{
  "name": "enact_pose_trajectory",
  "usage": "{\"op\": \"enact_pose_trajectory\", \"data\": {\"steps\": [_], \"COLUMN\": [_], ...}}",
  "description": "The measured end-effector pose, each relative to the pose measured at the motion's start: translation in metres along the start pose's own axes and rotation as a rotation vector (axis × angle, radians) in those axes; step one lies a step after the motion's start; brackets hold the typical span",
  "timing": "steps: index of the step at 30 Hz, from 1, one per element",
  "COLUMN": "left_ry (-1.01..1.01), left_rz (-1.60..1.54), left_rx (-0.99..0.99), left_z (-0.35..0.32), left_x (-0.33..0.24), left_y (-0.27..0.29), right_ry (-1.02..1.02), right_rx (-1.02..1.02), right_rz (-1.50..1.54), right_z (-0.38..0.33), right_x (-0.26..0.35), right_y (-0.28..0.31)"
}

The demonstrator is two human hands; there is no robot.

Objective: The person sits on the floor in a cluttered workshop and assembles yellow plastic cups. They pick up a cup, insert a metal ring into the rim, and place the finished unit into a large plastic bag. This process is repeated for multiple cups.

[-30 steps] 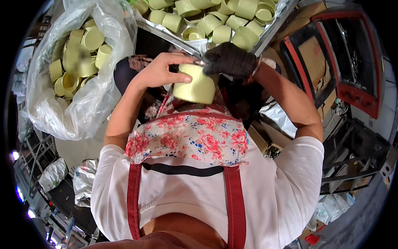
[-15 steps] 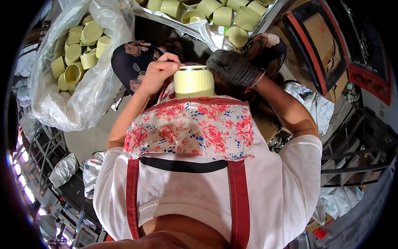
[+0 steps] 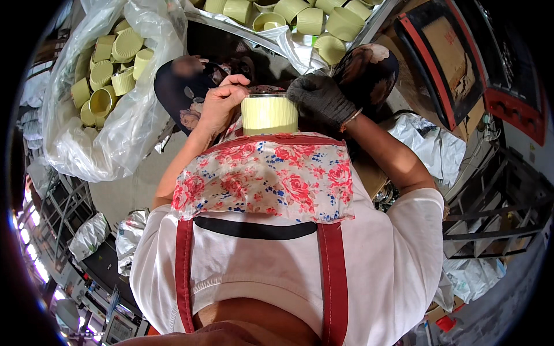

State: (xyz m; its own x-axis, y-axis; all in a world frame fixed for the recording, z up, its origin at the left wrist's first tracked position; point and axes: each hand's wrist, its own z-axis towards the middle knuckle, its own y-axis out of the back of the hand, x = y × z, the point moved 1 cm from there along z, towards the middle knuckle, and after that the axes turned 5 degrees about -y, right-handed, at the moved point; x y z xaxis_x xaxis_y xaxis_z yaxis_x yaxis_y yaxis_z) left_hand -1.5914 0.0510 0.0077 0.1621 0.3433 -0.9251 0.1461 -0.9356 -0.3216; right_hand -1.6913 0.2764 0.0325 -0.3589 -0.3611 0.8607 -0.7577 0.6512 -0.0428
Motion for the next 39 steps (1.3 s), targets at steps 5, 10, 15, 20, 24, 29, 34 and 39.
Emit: {"op": "enact_pose_trajectory", "data": {"steps": [5, 10, 15, 20, 24, 29, 34, 39], "left_ry": [0.257, 0.355, 0.263, 0.267, 0.237, 0.276, 0.266, 0.312], "left_rz": [-0.318, -0.547, -0.534, -0.303, -0.224, -0.295, -0.38, -0.418], "left_rx": [-0.015, 0.173, 0.112, 0.114, 0.038, -0.11, -0.13, -0.111], "left_z": [-0.003, -0.007, -0.005, -0.008, -0.014, -0.015, -0.018, -0.014], "left_x": [-0.008, -0.048, -0.052, -0.072, -0.073, -0.072, -0.064, -0.075], "left_y": [-0.01, -0.029, -0.036, -0.051, -0.053, -0.046, -0.038, -0.04], "right_ry": [0.071, 0.279, 0.129, 0.223, 0.498, 0.432, 0.201, 0.096], "right_rx": [-0.015, -0.223, -0.259, -0.167, -0.151, -0.209, -0.203, -0.198], "right_rz": [-0.011, 0.08, 0.28, -0.137, -0.424, -0.381, -0.246, -0.1], "right_z": [-0.01, -0.024, -0.02, -0.035, -0.037, -0.047, -0.044, -0.032], "right_x": [0.01, 0.024, 0.028, 0.059, 0.061, 0.069, 0.063, 0.048], "right_y": [-0.004, -0.012, -0.019, -0.019, -0.014, -0.018, -0.022, -0.022]}}
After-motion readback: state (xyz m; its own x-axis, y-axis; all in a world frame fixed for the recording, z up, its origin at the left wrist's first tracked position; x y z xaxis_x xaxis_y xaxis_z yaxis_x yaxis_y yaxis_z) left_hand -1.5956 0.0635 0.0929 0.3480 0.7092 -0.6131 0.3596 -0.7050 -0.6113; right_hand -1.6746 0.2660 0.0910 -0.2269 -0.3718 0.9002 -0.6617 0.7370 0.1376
